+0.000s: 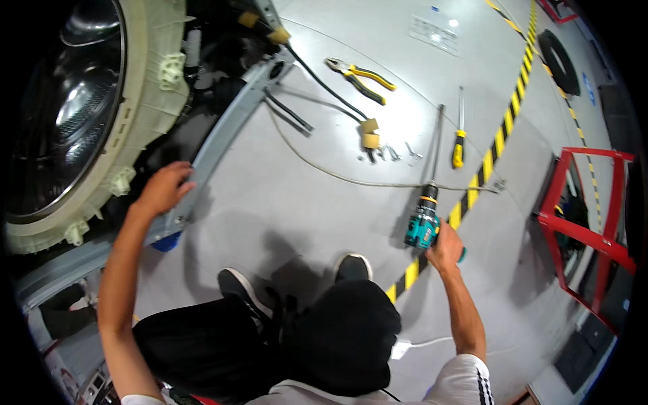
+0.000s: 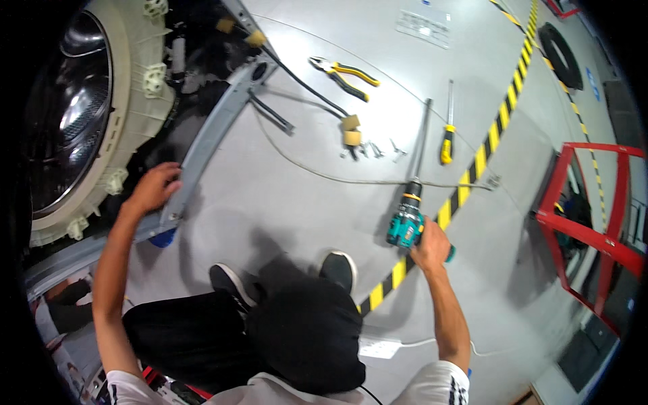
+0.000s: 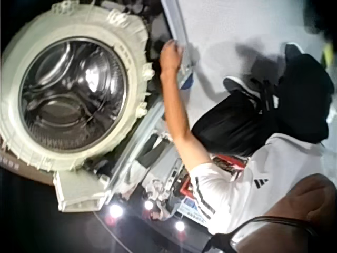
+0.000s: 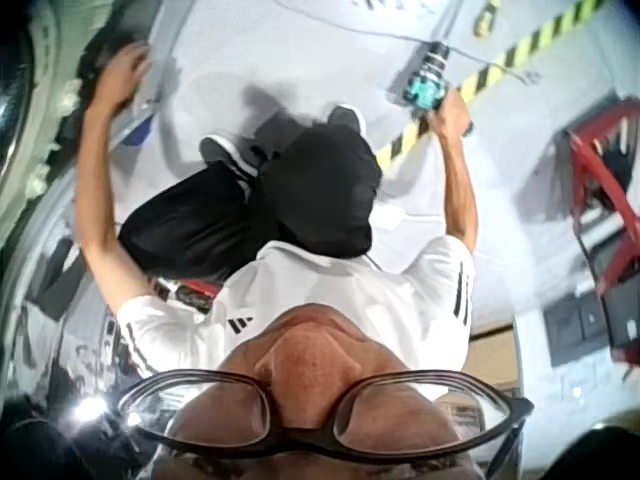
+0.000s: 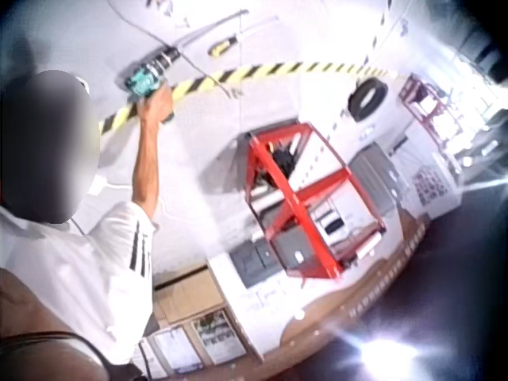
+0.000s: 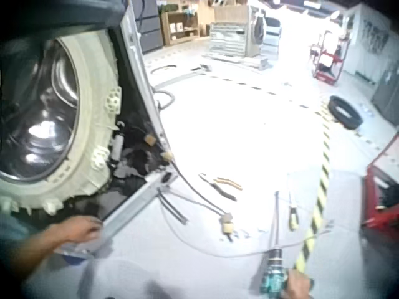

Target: The person removes a bolt by hand and then uses a power drill with a long extension to drive a screw into the internal assembly of a washing machine.

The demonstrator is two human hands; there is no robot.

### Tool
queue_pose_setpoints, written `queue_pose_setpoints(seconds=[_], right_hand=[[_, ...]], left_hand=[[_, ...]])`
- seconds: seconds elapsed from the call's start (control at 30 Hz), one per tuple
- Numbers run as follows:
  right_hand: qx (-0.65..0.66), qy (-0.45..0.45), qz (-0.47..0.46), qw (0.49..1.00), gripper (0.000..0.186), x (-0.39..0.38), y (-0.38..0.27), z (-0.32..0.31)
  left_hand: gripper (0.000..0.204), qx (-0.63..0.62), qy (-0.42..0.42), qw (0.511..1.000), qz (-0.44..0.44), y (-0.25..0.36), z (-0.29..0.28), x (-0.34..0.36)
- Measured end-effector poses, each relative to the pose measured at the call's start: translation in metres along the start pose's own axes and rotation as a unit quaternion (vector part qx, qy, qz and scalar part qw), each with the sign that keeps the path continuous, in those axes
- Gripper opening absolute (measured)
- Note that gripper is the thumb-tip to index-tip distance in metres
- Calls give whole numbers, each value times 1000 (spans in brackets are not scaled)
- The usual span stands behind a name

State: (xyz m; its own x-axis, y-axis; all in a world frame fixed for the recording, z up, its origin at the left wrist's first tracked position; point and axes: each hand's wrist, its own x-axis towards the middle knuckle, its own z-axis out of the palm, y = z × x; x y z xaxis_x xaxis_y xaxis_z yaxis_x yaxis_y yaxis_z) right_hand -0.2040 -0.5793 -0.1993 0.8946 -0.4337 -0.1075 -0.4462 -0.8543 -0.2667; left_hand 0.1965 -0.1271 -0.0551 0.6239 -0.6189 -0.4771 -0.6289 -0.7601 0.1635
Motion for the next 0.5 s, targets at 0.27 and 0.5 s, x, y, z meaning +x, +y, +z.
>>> queue_pose_setpoints(seconds=[0.27, 0.5], right_hand=[[208, 66, -16, 976, 28, -19, -57, -95], [723, 44, 94, 683, 52, -8, -153, -161]], left_hand=[[29, -206, 27, 969, 134, 88, -4, 31], [38, -339, -24, 887, 311, 218, -36, 58]])
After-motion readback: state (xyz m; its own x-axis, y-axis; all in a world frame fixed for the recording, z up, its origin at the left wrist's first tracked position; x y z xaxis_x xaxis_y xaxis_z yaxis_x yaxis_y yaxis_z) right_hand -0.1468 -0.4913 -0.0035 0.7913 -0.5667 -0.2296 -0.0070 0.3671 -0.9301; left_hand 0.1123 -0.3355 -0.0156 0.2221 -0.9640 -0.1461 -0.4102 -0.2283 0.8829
